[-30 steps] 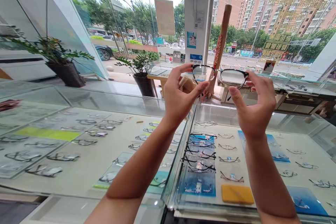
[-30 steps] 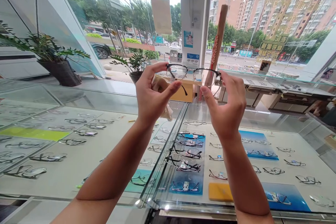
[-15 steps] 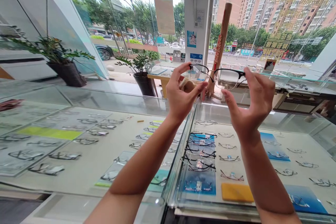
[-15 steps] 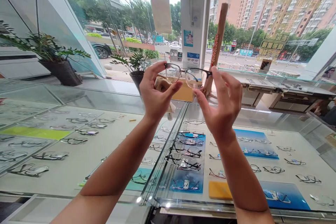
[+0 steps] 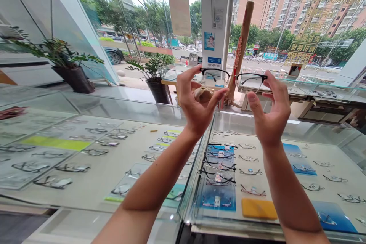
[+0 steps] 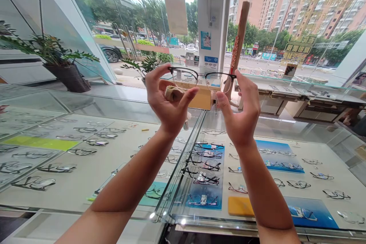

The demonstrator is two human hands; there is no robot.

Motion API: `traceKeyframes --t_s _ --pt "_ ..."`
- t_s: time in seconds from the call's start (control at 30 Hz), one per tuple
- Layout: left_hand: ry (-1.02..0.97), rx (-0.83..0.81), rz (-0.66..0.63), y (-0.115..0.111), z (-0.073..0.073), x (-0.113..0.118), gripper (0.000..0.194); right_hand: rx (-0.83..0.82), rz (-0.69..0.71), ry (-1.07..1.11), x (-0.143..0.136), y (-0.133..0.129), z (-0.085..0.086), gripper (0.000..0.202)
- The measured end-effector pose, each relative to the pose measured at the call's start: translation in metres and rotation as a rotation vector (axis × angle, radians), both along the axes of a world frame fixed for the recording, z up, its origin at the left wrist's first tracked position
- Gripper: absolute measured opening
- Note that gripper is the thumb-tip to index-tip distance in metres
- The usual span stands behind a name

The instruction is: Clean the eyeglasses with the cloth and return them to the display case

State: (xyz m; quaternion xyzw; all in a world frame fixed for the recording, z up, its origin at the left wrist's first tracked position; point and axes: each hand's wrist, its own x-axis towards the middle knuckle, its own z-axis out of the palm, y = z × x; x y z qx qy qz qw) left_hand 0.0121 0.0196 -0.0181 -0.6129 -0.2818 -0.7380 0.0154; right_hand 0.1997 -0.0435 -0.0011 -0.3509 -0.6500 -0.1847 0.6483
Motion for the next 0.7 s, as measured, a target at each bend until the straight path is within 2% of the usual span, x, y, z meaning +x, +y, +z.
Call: traceKeyframes --t_s 0.07,0.17,0.4,0.53,0.7 --pt "-0.072 0.079 0.078 -0.005 0.000 0.002 0.074 -0.081 0.067 0.068 0.000 0.002 -0.002 0.054" --pt "-0.088 0.140 0.107 -0.007 0.001 0.003 0.074 -0.168 0.142 0.156 -0.001 0.003 -0.003 0.054" --pt "-0.077 0.109 0.121 -0.003 0.002 0.005 0.064 -0.177 0.265 0.279 0.004 0.009 -0.002 0.047" --pt "-0.077 0.083 0.091 -0.003 0.003 0.006 0.059 -0.184 0.268 0.275 0.009 0.015 -0.004 0.044" --pt "-0.089 0.046 -0.004 -0.001 0.004 0.004 0.063 -0.141 0.303 0.338 0.006 0.015 -0.004 0.039"
